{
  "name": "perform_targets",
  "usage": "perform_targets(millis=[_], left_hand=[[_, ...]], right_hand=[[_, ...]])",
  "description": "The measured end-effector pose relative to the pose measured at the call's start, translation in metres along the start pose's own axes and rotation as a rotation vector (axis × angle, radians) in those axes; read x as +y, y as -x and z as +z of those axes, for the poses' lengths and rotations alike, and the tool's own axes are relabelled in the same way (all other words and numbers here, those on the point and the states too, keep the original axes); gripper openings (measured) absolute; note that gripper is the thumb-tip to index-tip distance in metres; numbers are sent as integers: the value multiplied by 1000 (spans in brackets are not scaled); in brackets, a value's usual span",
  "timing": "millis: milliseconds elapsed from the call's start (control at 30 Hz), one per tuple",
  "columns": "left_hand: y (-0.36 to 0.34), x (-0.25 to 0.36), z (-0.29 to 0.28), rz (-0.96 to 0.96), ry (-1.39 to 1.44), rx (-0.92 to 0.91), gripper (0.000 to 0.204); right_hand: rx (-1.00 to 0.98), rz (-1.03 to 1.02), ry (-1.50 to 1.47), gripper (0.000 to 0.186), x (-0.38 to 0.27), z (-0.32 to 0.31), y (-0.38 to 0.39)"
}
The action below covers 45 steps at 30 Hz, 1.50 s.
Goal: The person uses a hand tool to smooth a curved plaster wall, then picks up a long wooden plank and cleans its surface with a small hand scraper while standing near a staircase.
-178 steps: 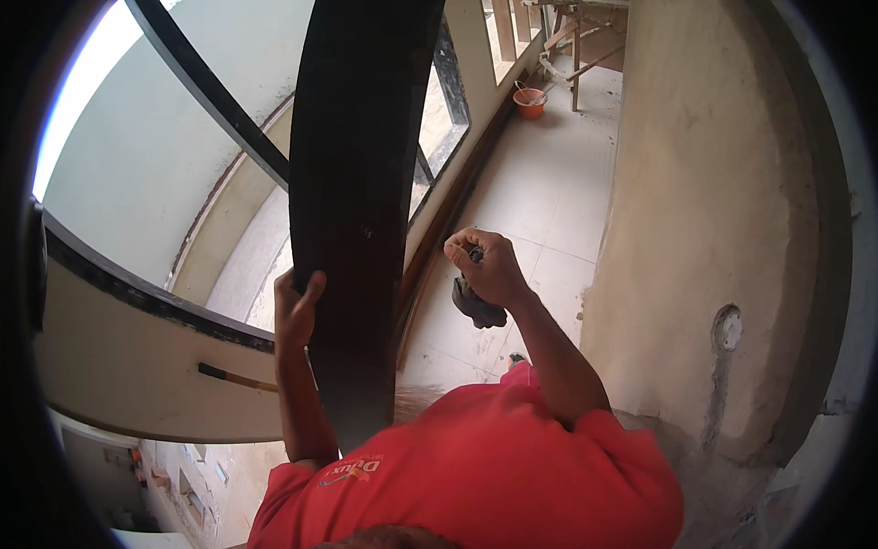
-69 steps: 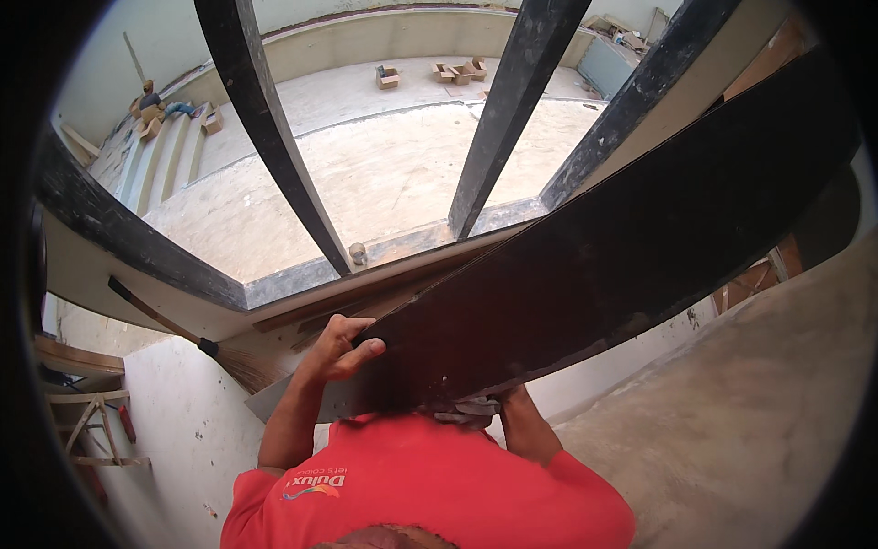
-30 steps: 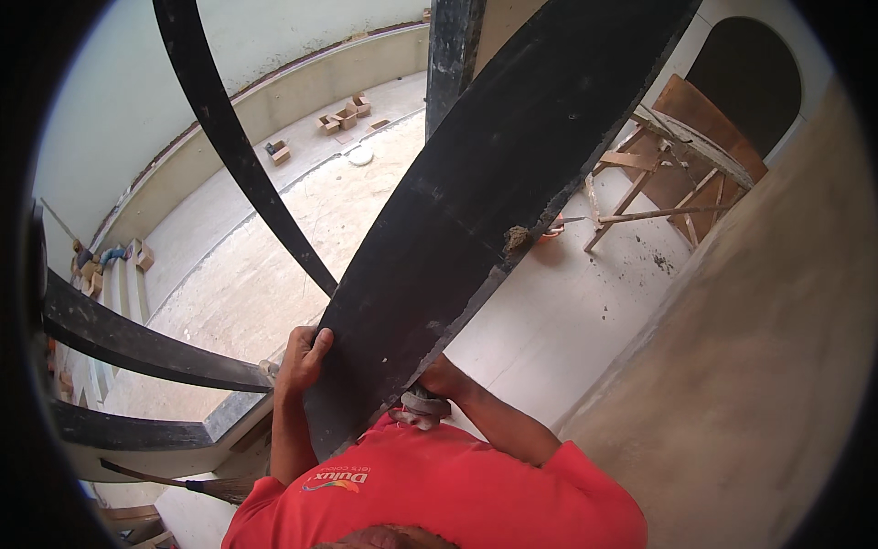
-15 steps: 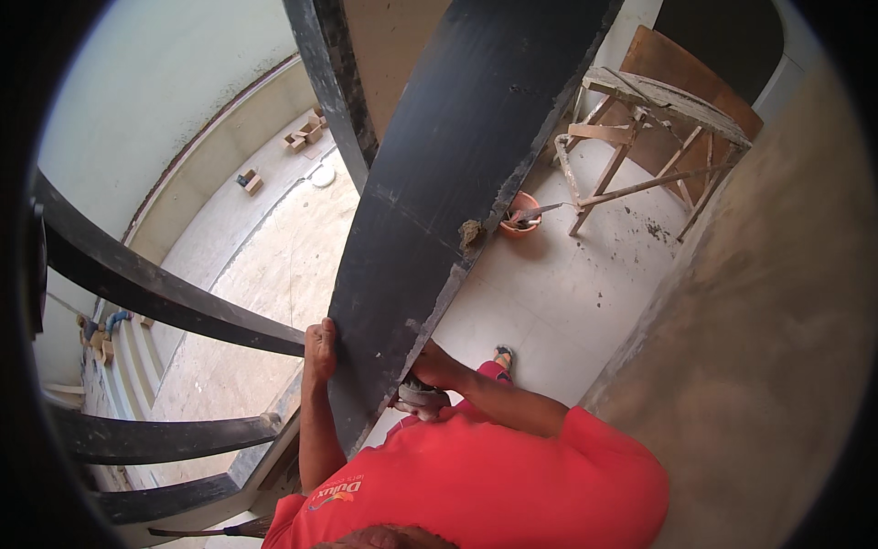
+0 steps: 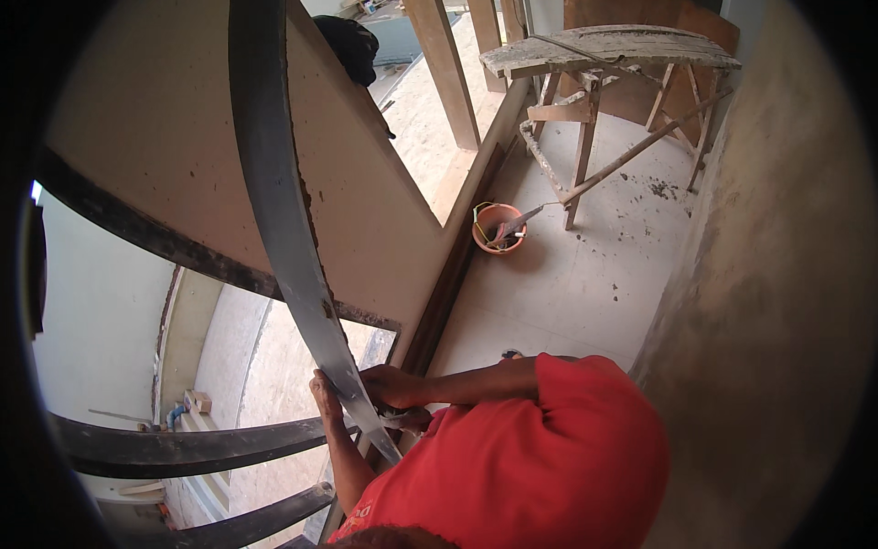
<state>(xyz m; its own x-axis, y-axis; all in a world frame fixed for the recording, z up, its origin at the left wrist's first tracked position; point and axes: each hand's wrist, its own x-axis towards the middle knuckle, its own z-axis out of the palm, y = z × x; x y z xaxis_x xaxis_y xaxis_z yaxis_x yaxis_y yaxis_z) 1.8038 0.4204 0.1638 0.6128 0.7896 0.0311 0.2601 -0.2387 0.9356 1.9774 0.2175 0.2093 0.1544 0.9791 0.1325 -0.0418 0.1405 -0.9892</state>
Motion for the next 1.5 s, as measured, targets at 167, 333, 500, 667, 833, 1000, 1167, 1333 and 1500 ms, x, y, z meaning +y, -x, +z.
perform_targets(millis=[167,333,500,667,833,1000,1167,1333,1500], left_hand=[[-4,94,38,227,-228,149,81],[23,225,113,557,-366,97,121],[20,223,180,378,-471,250,92],[15,213,191,368,-538,295,55],[13,209,212,358,-662,452,43],[7,226,234,314,-687,587,24],[1,264,195,155,-758,727,27],[20,265,200,208,-754,759,24],[22,249,221,185,-840,690,17]], right_hand=[[24,155,-132,31,5,-22,0],[157,-102,-194,34,55,-38,5],[181,-110,-285,33,6,-57,11],[-30,21,-104,31,-23,-108,2],[-198,-36,124,29,-30,-140,-10],[-247,-366,532,20,-9,-162,-10],[-270,-5,515,20,13,-222,12],[-52,298,595,26,43,-334,-3],[183,341,1114,20,123,-451,-3]])
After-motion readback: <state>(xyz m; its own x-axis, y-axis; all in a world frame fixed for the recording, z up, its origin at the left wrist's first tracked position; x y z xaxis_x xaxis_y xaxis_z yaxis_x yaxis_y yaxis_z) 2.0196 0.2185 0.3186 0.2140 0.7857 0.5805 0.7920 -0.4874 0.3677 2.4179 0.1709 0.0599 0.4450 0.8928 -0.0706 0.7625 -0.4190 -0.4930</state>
